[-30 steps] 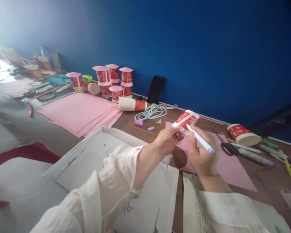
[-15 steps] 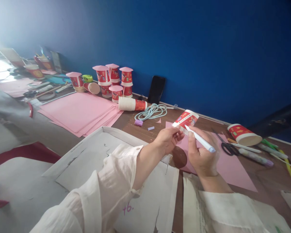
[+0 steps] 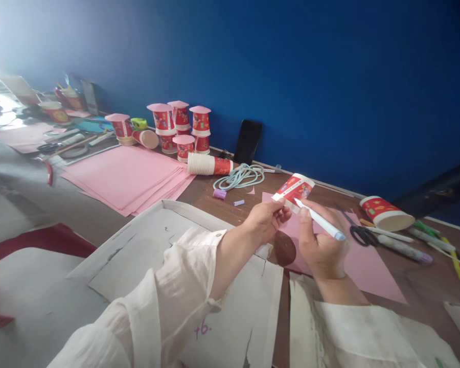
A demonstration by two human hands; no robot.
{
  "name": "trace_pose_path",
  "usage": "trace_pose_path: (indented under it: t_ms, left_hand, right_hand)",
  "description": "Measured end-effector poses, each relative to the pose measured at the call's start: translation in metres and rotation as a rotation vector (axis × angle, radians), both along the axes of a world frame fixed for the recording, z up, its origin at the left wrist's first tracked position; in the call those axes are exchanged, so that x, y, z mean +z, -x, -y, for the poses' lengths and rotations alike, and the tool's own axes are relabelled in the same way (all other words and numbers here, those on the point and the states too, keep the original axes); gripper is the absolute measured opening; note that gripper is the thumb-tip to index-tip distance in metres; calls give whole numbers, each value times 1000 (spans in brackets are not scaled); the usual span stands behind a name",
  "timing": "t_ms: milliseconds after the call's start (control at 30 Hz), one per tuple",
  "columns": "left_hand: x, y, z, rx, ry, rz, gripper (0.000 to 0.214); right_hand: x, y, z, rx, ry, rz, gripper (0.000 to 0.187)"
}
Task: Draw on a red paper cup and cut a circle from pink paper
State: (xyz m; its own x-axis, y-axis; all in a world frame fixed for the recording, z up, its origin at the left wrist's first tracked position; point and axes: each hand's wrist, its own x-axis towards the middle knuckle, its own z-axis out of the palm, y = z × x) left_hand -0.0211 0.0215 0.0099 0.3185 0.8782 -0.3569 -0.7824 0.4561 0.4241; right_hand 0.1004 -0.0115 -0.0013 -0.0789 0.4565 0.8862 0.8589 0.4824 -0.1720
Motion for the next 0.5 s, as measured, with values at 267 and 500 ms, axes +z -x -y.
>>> trace_pose_path:
  t_ms: [267,500]
  left_hand:
    - [1,1,1,-3,-6,-5,18]
    - [-1,0,0,-14,-14,1,17]
  right_hand:
    - [-1,-1,-1,-2,-21,1,22]
    - [-2,-2,-1,-8,-34,-1,23]
